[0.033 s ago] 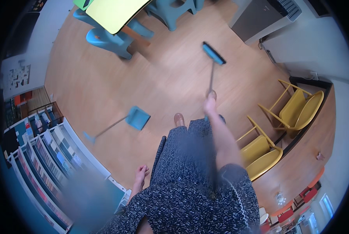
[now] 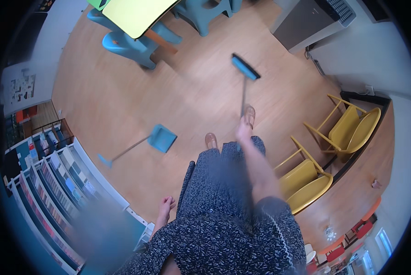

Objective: The person sweeps a wooden floor in a room using a broom and dustpan. They move several small blue and yellow chairs to clean underneath them and then return the chairs to their original positions. The person sweeps debris into the dustpan and continues cleaning the floor around the furniture.

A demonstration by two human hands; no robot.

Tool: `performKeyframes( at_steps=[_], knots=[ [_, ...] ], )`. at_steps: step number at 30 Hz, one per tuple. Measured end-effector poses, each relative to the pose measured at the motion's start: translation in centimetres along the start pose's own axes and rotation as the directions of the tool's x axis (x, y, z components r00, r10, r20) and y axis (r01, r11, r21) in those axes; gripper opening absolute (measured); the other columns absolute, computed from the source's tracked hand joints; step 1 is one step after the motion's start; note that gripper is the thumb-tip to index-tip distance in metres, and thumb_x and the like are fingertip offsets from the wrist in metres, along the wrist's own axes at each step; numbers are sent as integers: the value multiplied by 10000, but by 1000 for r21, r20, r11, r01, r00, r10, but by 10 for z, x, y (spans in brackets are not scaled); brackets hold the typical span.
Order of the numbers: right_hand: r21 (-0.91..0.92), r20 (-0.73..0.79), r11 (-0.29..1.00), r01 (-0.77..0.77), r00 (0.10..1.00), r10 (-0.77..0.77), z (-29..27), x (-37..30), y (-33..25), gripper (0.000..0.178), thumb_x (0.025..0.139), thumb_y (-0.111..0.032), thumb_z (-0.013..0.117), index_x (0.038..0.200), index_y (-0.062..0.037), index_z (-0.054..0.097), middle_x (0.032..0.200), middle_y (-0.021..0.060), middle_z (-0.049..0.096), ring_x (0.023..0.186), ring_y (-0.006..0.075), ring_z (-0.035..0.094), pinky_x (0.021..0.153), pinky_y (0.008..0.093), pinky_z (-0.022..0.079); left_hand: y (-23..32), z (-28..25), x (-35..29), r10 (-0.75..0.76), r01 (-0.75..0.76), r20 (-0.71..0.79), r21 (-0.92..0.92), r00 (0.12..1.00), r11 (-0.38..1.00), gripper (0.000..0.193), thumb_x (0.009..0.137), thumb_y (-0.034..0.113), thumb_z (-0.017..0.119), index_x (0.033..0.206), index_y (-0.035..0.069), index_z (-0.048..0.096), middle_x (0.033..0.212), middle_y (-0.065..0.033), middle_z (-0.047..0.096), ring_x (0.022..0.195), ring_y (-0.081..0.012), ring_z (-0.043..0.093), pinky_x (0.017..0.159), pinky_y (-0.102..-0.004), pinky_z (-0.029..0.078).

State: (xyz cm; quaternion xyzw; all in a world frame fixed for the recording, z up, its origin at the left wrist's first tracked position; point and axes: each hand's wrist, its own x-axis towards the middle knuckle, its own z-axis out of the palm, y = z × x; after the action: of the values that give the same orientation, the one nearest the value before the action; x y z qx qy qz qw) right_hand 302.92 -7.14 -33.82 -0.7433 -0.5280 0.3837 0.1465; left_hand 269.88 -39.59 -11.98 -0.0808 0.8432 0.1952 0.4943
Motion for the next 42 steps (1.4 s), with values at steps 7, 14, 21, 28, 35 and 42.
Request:
performKeyframes(
  at_steps=[7, 14, 21, 28, 35, 42],
  knots=[
    [-104, 518, 977, -187, 828, 213, 9, -205, -71, 572, 875, -157, 498, 1413, -87, 317, 916, 292, 616, 877, 431, 611, 811, 465, 480, -50, -54, 45, -153, 140, 77, 147, 985, 979, 165, 893, 155, 586, 990, 21, 585, 928, -81, 608, 809, -152, 612, 658, -263, 540],
    [-19, 326, 1000, -22, 945, 27, -3, -160, -103, 442, 861, -118, 517, 1294, -40, 480, 965, 300, 613, 846, 404, 634, 779, 439, 496, -28, -67, 59, -77, 77, 82, 2, 994, 997, 198, 892, 174, 597, 1013, 17, 594, 943, -87, 628, 847, -172, 631, 701, -282, 555],
    [-268, 382, 961, -72, 907, 175, 74, -54, -128, 566, 895, -162, 431, 1426, -103, 243, 980, 264, 623, 938, 419, 600, 823, 494, 479, -29, -62, 64, -41, 44, 157, -14, 987, 999, 178, 894, 193, 602, 982, 39, 620, 951, -69, 638, 865, -163, 634, 710, -277, 562],
    [-119, 558, 991, -57, 822, 115, 70, -228, -106, 577, 856, -178, 562, 1395, -181, 356, 929, 289, 615, 905, 441, 597, 808, 481, 473, -19, -58, 88, -121, 91, 211, 142, 970, 986, 178, 905, 187, 588, 1012, 45, 597, 923, -60, 635, 844, -140, 627, 685, -253, 542],
    [211, 186, 975, -73, 982, 34, 3, -261, -51, 491, 881, -122, 566, 1358, -116, 449, 891, 101, 643, 700, 151, 607, 646, 275, 501, 36, -45, 95, 22, -54, 263, 114, 965, 992, 214, 917, 202, 575, 1038, 26, 585, 970, -90, 639, 881, -178, 636, 749, -314, 550],
    [407, -90, 803, -435, 856, 509, -48, -124, 57, 511, 921, -162, 513, 1406, -123, 360, 577, 24, 506, 404, 115, 466, 351, 281, 393, 41, -48, 82, -33, -27, 246, 237, 969, 971, 216, 912, 236, 591, 1020, 50, 576, 961, -88, 642, 888, -180, 640, 745, -307, 550]
  ],
)
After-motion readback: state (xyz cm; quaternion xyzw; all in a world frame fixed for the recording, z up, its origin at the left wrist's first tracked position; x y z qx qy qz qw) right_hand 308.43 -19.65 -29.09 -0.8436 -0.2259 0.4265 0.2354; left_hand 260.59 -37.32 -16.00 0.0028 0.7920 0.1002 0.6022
